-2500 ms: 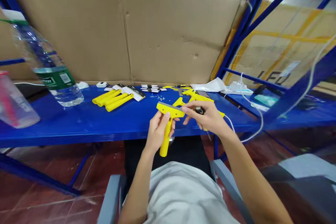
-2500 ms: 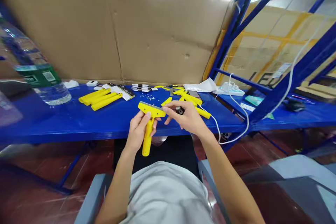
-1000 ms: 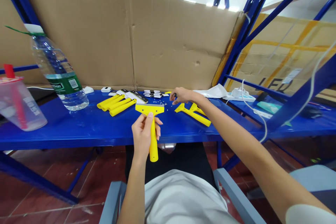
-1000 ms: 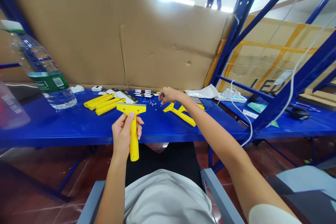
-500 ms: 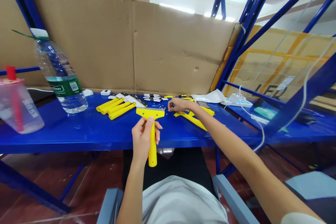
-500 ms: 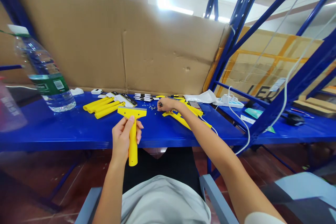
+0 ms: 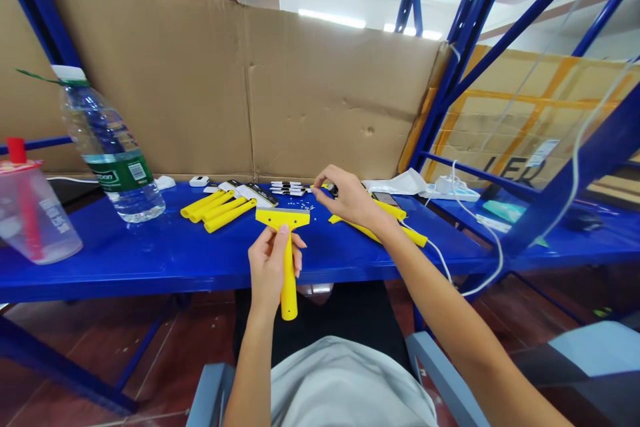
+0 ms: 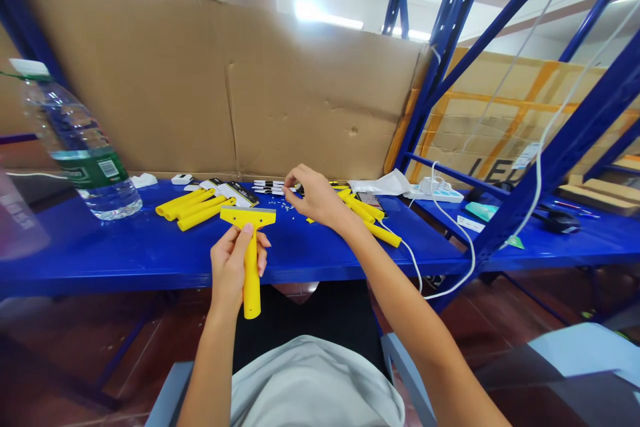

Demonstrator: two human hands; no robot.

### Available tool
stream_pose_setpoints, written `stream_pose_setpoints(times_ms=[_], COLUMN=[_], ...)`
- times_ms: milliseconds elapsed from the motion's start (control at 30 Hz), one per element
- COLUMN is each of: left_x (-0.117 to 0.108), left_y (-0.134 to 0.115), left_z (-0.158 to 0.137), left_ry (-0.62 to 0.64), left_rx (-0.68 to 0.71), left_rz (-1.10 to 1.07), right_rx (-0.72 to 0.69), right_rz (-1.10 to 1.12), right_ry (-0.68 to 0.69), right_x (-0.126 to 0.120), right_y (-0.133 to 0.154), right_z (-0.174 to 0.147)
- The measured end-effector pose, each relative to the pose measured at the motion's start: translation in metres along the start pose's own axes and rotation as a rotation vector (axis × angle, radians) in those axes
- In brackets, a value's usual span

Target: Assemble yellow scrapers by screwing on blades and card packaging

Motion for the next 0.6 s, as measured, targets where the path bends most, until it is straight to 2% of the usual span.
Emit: stream_pose_setpoints(times_ms=[100,300,600], left_x=[0.0,0.0,0.001], left_y=[-0.001,-0.001,-0.002], left_z=[0.001,0.001,0.001], left_ry=[-0.003,-0.007,-0.015], left_rx=[-0.002,0.001,-0.004], left_rz=[-0.002,-0.007,-0.003], right_rx=[0.054,0.255,0.187], right_rz=[-0.002,-0.135,-0.042], right_ry=[0.08,0.466,0.703], right_x=[0.005,0.027,0.045], right_y=[-0.001,-0.034,-0.071], right_z=[0.0,0.003,0.004])
Point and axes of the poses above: each hand's wrist, its own z-axis towards the middle knuckle, its own x-axis out of the palm, y = z × x, the point moved 1 cm from there along z, towards the middle knuckle, and after that the axes turned 3 degrees about -y, right-handed, at the moved point
